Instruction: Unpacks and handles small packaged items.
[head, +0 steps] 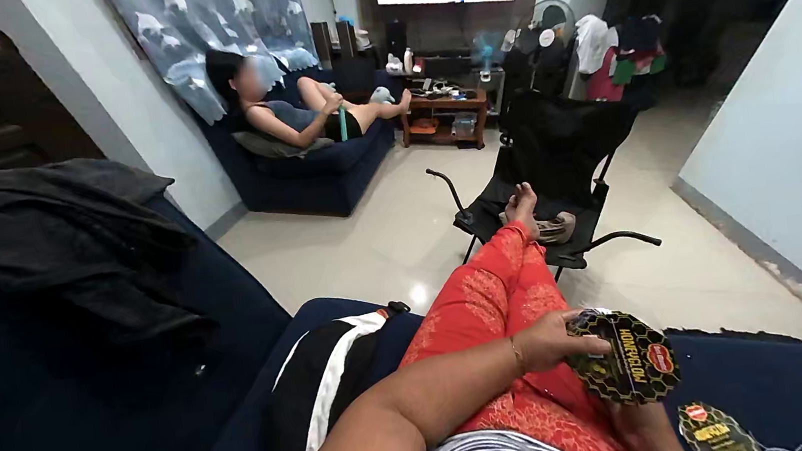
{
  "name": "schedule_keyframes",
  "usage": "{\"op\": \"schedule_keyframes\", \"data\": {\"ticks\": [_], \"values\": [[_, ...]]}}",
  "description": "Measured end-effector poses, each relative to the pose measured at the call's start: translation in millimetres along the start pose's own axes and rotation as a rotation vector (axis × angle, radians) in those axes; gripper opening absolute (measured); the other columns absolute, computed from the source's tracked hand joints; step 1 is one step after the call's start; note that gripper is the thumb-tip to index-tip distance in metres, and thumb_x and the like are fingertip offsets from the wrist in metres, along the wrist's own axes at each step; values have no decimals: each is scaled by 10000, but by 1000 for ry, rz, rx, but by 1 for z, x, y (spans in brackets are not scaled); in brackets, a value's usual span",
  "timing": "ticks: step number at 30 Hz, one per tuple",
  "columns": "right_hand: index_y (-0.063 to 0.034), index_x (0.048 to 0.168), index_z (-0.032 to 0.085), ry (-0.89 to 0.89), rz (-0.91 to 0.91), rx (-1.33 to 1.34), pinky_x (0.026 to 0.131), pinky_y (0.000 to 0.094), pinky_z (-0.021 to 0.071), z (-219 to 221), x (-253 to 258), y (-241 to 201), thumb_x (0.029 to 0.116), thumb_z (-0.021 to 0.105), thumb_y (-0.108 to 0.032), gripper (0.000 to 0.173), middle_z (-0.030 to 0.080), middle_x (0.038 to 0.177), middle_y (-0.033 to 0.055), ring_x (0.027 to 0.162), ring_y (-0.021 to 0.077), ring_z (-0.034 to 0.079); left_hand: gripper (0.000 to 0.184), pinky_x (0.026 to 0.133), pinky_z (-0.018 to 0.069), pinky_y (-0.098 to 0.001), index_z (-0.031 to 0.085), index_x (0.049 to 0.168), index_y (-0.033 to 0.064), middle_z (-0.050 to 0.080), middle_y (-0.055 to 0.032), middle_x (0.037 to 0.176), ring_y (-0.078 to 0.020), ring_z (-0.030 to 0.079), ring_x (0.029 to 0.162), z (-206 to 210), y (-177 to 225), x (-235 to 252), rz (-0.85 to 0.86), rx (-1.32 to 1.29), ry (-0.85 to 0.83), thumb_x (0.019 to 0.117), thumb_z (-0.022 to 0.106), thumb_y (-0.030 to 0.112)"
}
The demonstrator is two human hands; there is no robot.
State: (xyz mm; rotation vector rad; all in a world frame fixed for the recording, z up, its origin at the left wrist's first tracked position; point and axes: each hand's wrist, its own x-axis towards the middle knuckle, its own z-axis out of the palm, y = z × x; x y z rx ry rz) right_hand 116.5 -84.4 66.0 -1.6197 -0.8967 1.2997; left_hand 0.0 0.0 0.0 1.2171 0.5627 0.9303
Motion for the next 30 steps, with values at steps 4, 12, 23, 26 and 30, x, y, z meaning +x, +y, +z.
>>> {"op": "schedule_keyframes", "data": {"ticks": [4,12,23,26,30], "values": [[-42,1103,518,-225,-282,385,592,294,614,-62,135,125,971,390,67,214,703,830,11,668,112,697,508,1026,528,-368,519,1370,-94,654,-185,1238,-167,656,1105,-12,4,1,92,236,27,912,707,20],[-66,1558,354,-248,-615,226,1039,381,527,-56,134,116,1058,407,-567,710,532,1494,72,1297,143,570,433,1002,534,-460,643,1220,-86,701,-220,1140,-272,680,1079,-21,-41,16,115,612,-97,838,801,42],[8,1260,602,-100,-613,246,860,236,583,-26,134,102,1115,305,-236,411,697,1066,-14,938,20,676,551,1013,527,-477,606,1282,-79,697,-233,1157,-301,682,1094,-10,-39,14,136,715,-87,813,844,88],[12,1227,604,-107,-638,214,826,270,590,-22,134,101,1116,338,-257,394,695,1008,9,890,47,673,521,1014,523,-487,614,1275,-78,692,-238,1162,-307,675,1100,-13,-36,14,124,729,-67,826,826,80],[67,1420,485,-267,-656,59,1031,321,524,-51,142,97,1079,296,-567,744,628,1339,125,1196,120,616,508,1059,501,-435,608,1319,-58,682,-208,1228,-249,655,1162,-16,-22,11,72,722,-68,873,782,111]]}}
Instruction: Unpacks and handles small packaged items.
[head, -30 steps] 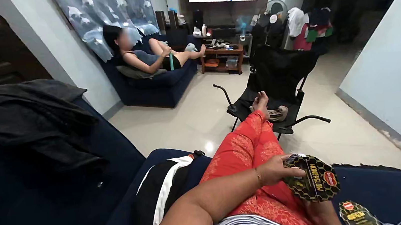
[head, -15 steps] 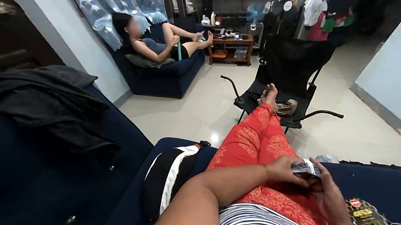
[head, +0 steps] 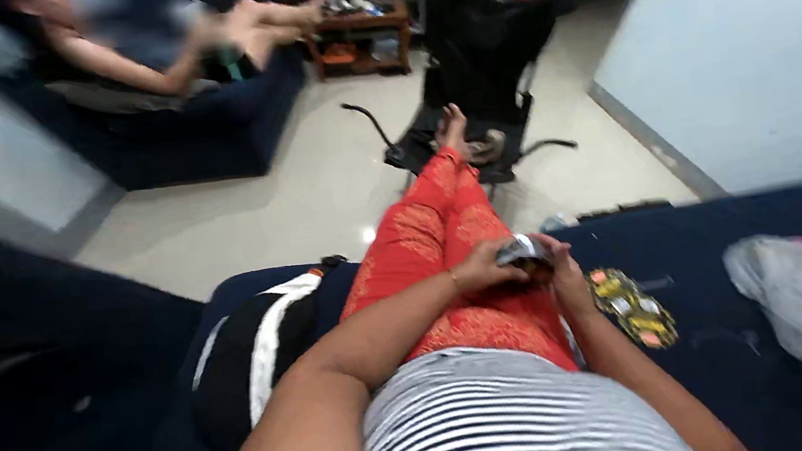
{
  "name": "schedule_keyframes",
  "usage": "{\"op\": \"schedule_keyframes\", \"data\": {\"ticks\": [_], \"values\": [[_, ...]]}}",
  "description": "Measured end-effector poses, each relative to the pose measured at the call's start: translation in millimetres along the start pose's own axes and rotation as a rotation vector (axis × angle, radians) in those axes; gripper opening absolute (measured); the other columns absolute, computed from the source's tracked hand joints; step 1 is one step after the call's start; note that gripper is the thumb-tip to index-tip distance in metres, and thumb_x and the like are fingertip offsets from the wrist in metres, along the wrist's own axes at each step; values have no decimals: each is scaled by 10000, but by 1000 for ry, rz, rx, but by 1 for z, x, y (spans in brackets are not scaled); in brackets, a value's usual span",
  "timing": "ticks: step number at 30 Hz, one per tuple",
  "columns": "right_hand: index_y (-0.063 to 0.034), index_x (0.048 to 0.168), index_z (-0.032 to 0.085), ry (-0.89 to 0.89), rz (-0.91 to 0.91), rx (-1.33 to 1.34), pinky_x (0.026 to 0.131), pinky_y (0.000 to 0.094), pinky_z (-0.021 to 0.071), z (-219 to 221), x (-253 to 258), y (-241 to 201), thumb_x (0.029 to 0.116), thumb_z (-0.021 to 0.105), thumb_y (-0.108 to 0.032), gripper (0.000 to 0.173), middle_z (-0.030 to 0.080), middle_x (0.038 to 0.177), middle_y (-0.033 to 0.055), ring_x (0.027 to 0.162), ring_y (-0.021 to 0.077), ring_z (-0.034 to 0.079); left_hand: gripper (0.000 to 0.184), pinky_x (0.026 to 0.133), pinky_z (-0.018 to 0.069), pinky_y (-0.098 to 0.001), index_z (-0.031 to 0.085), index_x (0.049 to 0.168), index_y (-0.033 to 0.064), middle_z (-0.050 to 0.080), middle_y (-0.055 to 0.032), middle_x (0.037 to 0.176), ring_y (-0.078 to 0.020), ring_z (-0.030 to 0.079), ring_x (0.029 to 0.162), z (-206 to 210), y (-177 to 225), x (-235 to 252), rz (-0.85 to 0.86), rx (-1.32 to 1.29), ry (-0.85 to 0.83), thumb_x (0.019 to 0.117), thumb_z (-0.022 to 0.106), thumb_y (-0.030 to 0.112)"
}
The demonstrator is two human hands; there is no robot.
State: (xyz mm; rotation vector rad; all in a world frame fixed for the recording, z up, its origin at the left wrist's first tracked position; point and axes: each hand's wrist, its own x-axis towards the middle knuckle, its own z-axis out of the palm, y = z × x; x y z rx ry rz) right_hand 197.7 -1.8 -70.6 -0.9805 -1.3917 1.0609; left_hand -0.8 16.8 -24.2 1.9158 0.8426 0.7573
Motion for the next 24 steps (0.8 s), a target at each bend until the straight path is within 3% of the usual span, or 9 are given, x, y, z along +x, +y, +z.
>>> {"op": "schedule_keyframes", "data": {"ticks": [1,4,6,10,14,19,21,22,24], "values": [[74,1421,483,-6,27,-62,1053,350,507,-15,2,1,1072,333,-566,745,613,1368,153,1236,158,602,496,1057,500,-435,608,1324,-43,682,-197,1230,-239,654,1160,-1,-2,1,-36,-7,-17,884,773,116],[-9,1397,562,105,256,-334,974,459,552,-80,3,0,1058,548,-302,449,616,1363,177,1186,264,641,505,1039,526,-442,621,1309,-33,698,-185,1201,-233,675,1127,4,-22,6,-28,-25,-1,855,804,90],[-29,1375,585,182,375,-530,956,518,550,-129,-6,-3,997,676,-304,476,633,1330,191,1131,314,661,498,1015,544,-430,628,1289,-31,709,-171,1169,-212,688,1093,3,-23,6,-53,-58,16,840,814,75],[21,1342,605,340,524,-783,993,619,488,-196,-35,-5,944,751,-234,495,626,1296,276,1149,430,628,519,999,555,-415,616,1311,-23,708,-163,1173,-192,693,1076,3,-25,7,-90,-100,44,838,808,71],[36,1325,620,236,609,-922,1034,641,454,-194,-40,3,873,820,-174,537,618,1306,294,1216,462,591,537,1007,546,-396,609,1317,-27,701,-162,1186,-179,685,1086,3,-24,10,-124,-95,50,829,815,56],[-89,1453,559,-167,365,-1096,1080,765,320,-164,-15,35,688,892,0,839,452,1552,217,1465,469,353,557,1012,545,-386,590,1342,-21,694,-156,1209,-171,680,1102,0,-21,9,-156,-87,50,838,811,62],[-139,1466,559,-282,342,-1171,1027,781,347,-160,-1,38,648,898,38,903,513,1492,215,1386,492,438,545,1004,547,-384,599,1332,-12,698,-146,1198,-164,683,1088,0,-21,8,-168,-89,55,838,815,67],[-134,1435,591,-301,327,-1203,968,784,373,-161,4,37,623,913,38,889,568,1392,248,1288,523,494,534,995,553,-377,605,1318,-11,702,-139,1186,-158,686,1075,0,-21,8,-168,-97,59,834,818,63],[-120,1311,679,-304,333,-1250,926,770,391,-166,12,30,662,898,18,699,629,1243,277,1177,534,556,517,986,560,-368,610,1301,-21,704,-136,1172,-152,689,1063,1,-22,8,-151,-124,61,830,815,38]]}}
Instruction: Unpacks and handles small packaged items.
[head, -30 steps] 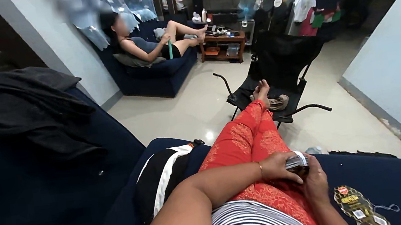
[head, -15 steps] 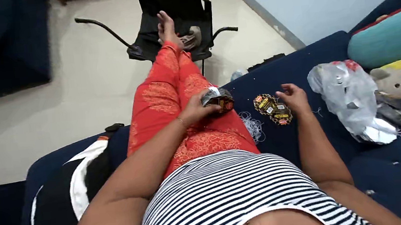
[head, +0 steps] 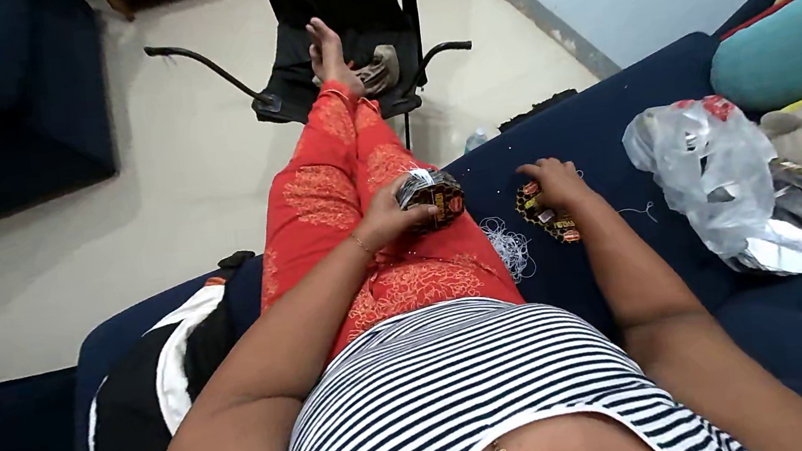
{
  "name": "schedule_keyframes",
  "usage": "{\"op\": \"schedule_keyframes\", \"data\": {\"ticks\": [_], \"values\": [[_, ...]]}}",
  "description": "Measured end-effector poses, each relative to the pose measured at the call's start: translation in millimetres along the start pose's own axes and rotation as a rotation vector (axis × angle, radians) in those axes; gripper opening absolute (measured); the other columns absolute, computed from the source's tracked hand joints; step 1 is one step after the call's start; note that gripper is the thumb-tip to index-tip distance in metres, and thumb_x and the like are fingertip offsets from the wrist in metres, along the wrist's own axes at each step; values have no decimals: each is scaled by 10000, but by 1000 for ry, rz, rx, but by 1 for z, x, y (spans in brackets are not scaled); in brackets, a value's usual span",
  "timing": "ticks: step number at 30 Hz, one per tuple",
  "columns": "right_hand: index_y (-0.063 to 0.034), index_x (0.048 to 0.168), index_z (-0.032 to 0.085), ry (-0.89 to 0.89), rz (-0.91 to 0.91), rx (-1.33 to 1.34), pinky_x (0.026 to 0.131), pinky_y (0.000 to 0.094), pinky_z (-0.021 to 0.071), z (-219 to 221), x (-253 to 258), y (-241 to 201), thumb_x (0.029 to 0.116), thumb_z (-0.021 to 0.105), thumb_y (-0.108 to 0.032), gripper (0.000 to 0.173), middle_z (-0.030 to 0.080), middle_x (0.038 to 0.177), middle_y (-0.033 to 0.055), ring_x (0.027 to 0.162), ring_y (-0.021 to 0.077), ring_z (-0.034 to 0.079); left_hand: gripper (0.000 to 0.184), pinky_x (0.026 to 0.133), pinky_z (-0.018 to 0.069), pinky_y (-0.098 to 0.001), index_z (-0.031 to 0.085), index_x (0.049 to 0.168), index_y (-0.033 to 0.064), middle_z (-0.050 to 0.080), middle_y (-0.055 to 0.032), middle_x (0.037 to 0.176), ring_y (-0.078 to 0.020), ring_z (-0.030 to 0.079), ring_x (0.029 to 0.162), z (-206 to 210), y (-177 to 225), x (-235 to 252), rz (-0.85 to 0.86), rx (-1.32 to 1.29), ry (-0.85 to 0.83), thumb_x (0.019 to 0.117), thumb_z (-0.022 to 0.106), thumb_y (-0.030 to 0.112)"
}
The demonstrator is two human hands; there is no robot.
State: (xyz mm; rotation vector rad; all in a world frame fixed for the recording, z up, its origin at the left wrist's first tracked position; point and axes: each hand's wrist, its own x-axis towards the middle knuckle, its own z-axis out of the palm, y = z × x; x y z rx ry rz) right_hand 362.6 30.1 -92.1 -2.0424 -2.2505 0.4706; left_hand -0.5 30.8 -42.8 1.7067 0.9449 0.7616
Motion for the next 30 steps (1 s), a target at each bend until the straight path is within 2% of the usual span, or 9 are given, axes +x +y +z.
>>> {"op": "schedule_keyframes", "data": {"ticks": [2,4,6,9,10,12,17,24,30], "values": [[-75,1071,760,-5,33,49,894,732,457,-16,-2,3,755,869,-33,337,688,1081,239,1044,478,635,514,975,568,-368,614,1295,-29,708,-138,1162,-155,693,1050,1,-2,1,10,-26,10,824,812,23],[-9,983,719,10,51,225,802,683,512,-35,-11,6,855,816,-73,172,695,946,242,892,434,670,527,981,565,-381,602,1318,-28,701,-155,1178,-169,691,1061,1,-1,1,-33,-56,24,835,807,21],[33,1101,651,90,56,501,797,594,538,-49,-27,5,929,739,-56,213,676,977,237,863,358,663,541,988,557,-395,581,1346,-25,687,-168,1203,-185,684,1078,0,0,0,-87,-91,56,852,797,31],[-55,1318,494,235,-7,1109,829,350,603,-44,-45,-14,956,609,-20,381,670,1074,47,911,122,683,561,980,568,-391,575,1358,-15,692,-157,1202,-180,690,1069,1,-4,1,-109,-151,127,850,799,66],[-90,1390,447,245,-54,1291,855,342,606,-39,-48,-26,956,591,-10,465,668,1129,21,964,113,686,562,972,574,-391,576,1355,-15,693,-158,1195,-180,695,1057,1,-4,1,-115,-166,139,847,802,66],[-132,1405,435,214,-129,1486,852,359,613,-27,-48,-54,930,604,-14,518,681,1140,10,979,128,696,566,968,575,-407,578,1353,-14,694,-162,1191,-192,695,1055,2,-4,1,-120,-172,141,842,806,66],[-127,1332,544,96,-217,1534,808,360,612,4,-36,-111,900,607,48,470,699,1100,44,924,147,697,580,988,562,-404,591,1338,-4,695,-149,1195,-184,686,1078,3,0,0,-81,-75,101,818,833,75],[-33,1178,623,294,-105,1447,762,356,608,23,-28,-140,861,665,113,352,700,1012,74,862,146,690,563,996,546,-380,592,1318,-23,698,-152,1174,-169,681,1071,2,4,-3,-19,-12,66,818,834,62],[-23,1061,706,350,-215,1323,777,346,621,23,-33,-148,818,721,112,278,736,950,62,837,135,708,553,987,553,-415,597,1313,-14,702,-160,1158,-198,689,1060,3,4,-2,-19,27,47,828,837,99]]}}
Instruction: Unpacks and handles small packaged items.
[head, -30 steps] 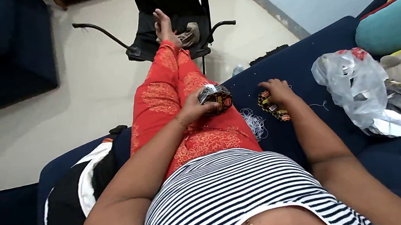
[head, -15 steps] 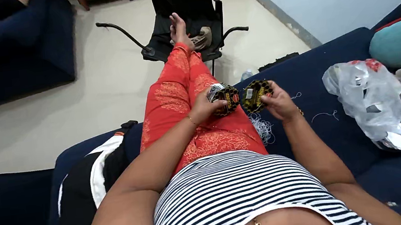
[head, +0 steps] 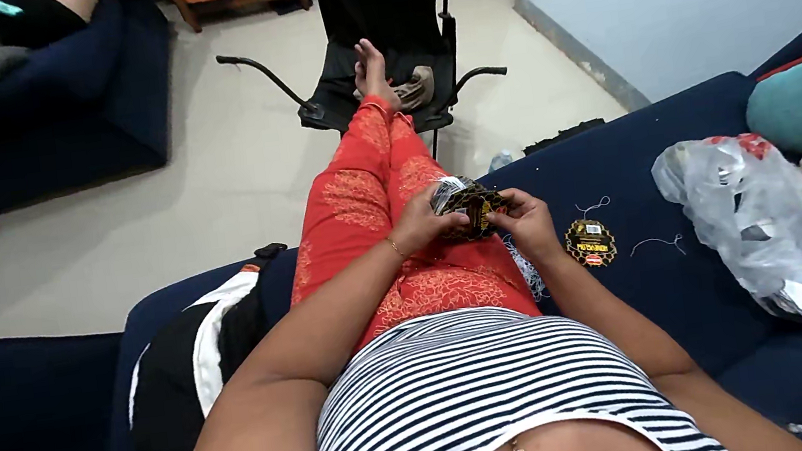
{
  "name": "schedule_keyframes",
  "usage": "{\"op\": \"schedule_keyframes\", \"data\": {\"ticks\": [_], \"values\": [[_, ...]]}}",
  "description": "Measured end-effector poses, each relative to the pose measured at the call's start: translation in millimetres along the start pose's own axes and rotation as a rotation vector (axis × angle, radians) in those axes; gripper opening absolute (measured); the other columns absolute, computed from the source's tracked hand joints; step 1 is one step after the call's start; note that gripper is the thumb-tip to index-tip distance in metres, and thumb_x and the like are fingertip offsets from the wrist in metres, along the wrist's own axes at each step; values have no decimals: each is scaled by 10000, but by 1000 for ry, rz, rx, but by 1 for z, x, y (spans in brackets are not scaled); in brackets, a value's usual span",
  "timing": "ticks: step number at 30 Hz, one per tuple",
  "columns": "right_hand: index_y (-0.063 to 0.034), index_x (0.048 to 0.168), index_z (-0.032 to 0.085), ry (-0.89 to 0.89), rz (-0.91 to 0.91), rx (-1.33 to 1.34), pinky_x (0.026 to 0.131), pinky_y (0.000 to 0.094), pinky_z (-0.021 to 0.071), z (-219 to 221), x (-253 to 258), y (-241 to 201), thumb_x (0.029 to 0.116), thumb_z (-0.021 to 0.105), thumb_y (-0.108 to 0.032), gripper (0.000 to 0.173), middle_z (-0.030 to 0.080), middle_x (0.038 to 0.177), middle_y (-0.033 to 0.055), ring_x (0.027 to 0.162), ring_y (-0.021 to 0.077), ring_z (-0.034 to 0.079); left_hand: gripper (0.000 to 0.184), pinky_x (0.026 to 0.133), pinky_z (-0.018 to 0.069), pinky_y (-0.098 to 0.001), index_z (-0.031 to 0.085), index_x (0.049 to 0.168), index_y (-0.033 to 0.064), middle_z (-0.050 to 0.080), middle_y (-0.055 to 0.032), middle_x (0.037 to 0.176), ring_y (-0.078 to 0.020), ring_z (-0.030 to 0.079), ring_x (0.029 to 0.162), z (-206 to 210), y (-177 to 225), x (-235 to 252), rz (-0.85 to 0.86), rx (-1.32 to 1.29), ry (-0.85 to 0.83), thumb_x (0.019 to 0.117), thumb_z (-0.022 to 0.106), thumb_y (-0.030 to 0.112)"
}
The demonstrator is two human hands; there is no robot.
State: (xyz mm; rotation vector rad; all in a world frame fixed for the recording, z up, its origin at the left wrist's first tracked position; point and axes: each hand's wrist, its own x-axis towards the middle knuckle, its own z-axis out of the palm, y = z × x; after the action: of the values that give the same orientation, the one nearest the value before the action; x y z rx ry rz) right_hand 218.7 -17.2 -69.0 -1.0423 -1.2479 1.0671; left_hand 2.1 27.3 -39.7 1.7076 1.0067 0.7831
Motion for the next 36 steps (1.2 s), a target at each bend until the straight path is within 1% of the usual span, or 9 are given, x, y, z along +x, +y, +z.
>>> {"op": "schedule_keyframes", "data": {"ticks": [8,13,16,19,23,26,30,32,36], "values": [[-19,1014,736,-10,12,-31,782,323,616,8,2,-6,764,780,90,276,741,935,51,837,121,707,524,979,558,-419,597,1309,-17,710,-153,1149,-201,697,1050,2,-1,-3,72,34,-18,849,826,89],[-158,881,746,-81,2,281,753,345,624,-29,14,-14,790,777,16,199,718,880,-23,765,110,684,445,972,561,-390,619,1281,-19,712,-142,1139,-171,696,1037,-3,-3,-3,113,-8,-38,875,785,57],[-121,847,751,-153,-218,-1,788,296,607,-41,24,-14,851,732,-9,114,687,932,-22,865,86,666,429,946,570,-350,636,1248,-27,716,-124,1111,-135,694,1008,-6,4,-3,126,-34,-72,852,791,33],[-40,923,780,-163,-399,-385,788,242,544,-33,33,-21,905,640,18,153,625,941,46,882,82,601,435,905,588,-324,640,1252,-11,728,-97,1082,-111,705,963,-9,18,-10,130,-37,-210,847,791,36],[-2,1094,736,-193,-400,-325,746,225,562,-21,42,-26,922,643,11,196,650,1011,80,829,76,622,446,903,587,-271,634,1265,-11,729,-58,1090,-66,697,968,-7,29,-18,122,-130,-360,844,774,37],[-11,1057,734,-282,-268,-205,770,252,566,-9,34,-14,898,636,1,187,667,1003,51,852,73,632,474,902,591,-289,623,1286,-2,723,-56,1109,-83,696,982,-5,35,-24,134,-238,-273,833,759,28],[33,1059,694,-213,20,-259,826,299,592,8,-2,-3,885,683,43,175,724,952,73,864,74,681,598,933,598,-350,566,1369,42,715,-36,1176,-126,695,1051,-4,27,-19,107,-482,0,824,784,156],[45,1025,711,-210,-75,-266,851,313,586,12,-15,14,904,709,-29,142,709,992,106,905,117,678,620,926,603,-366,538,1388,46,708,-39,1182,-136,697,1052,-5,22,-14,99,-506,102,832,785,165],[30,1224,686,-189,-75,-263,875,339,600,-11,-12,19,965,653,-48,272,712,1121,135,953,154,701,530,919,607,-352,592,1319,9,721,-64,1148,-133,707,1029,-10,10,-8,103,-318,135,826,773,78]]}}
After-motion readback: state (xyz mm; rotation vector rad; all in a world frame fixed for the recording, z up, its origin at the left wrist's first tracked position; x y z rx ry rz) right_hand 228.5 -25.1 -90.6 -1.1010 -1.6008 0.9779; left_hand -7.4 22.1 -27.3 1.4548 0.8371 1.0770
